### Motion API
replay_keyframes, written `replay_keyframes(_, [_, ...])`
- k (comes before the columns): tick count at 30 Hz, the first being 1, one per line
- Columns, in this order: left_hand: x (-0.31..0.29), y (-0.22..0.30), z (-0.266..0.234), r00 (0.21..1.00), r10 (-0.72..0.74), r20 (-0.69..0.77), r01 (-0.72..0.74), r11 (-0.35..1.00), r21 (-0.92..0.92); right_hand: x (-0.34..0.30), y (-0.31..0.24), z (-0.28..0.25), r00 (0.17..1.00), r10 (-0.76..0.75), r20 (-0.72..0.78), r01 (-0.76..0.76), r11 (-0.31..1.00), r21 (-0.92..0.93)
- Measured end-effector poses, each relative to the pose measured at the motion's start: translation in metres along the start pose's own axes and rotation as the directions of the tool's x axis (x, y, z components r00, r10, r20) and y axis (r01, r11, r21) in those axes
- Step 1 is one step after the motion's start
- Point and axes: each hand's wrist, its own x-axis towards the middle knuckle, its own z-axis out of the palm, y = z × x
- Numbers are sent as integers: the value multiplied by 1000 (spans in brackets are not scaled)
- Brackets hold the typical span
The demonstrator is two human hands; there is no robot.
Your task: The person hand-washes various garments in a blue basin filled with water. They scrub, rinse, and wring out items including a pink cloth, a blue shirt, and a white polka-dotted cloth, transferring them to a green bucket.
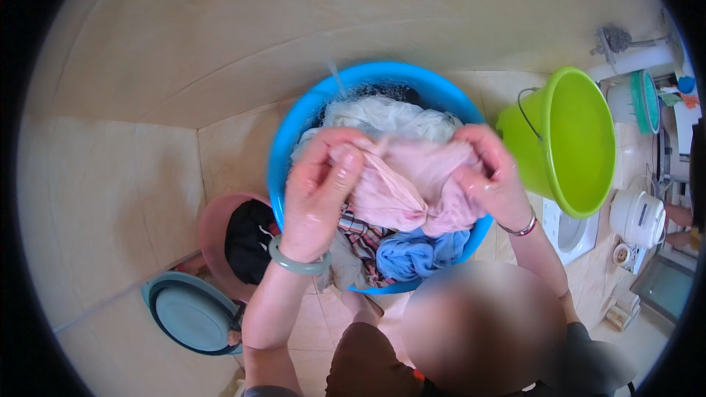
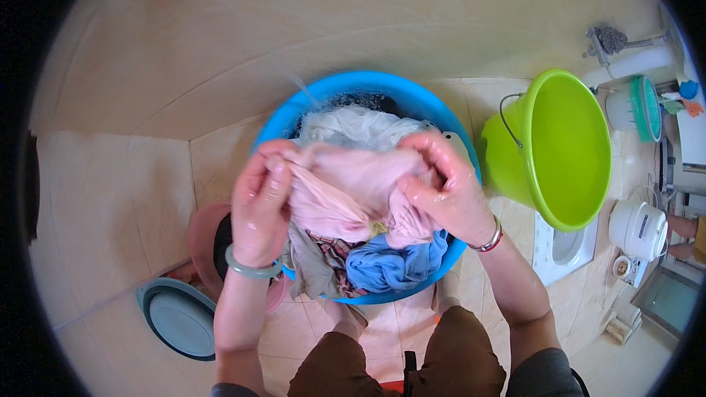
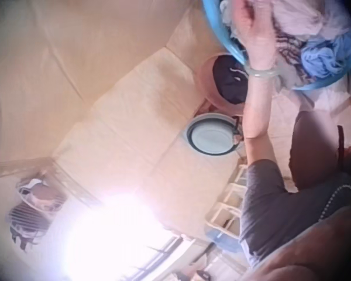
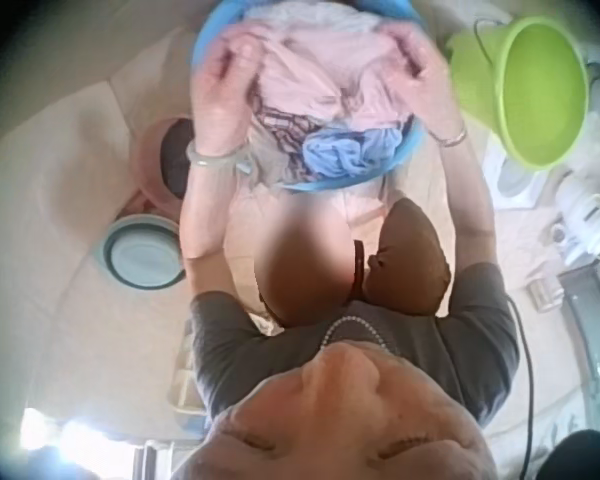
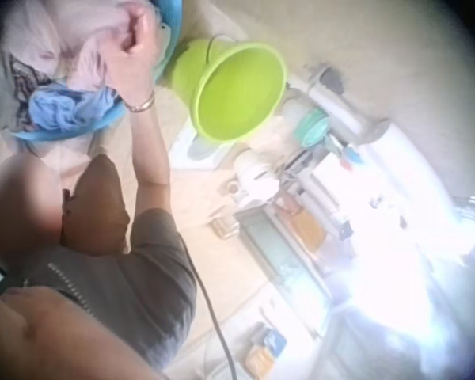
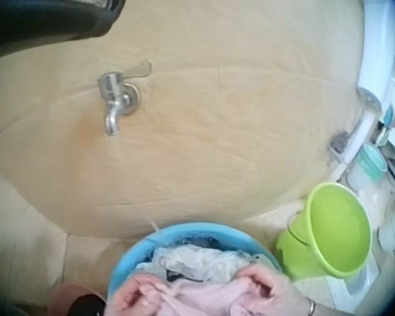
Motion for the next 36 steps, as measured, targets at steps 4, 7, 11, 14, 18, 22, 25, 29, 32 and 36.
replay_keyframes(4, [5,25,-22,988,110,-112,-124,985,-124,33,-36,24,975,-212,-73,220,967,126])
replay_keyframes(7, [7,13,-49,975,198,-97,-205,976,-74,59,-23,32,955,-285,85,285,958,10])
replay_keyframes(11, [16,-61,-88,980,107,-169,-67,972,227,84,68,42,893,-387,231,450,785,-426])
replay_keyframes(14, [20,-135,-106,993,103,-53,-50,792,609,85,137,61,874,-409,261,478,634,-608])
replay_keyframes(18, [20,-172,-98,991,14,129,-130,31,991,78,156,75,910,-187,370,415,400,-817])
replay_keyframes(22, [33,-192,-93,982,-189,-15,21,35,999,91,178,81,940,-36,340,325,406,-854])
replay_keyframes(25, [36,-203,-92,963,-259,-68,98,103,990,96,194,85,939,62,339,283,421,-862])
replay_keyframes(29, [51,-219,-91,954,-260,-149,122,-117,986,109,233,89,920,152,362,276,404,-872])
replay_keyframes(32, [60,-216,-79,932,-307,-192,230,91,969,113,259,78,860,347,373,274,301,-913])
replay_keyframes(36, [50,-241,-101,990,-55,-126,137,294,946,107,252,80,930,198,310,221,372,-902])
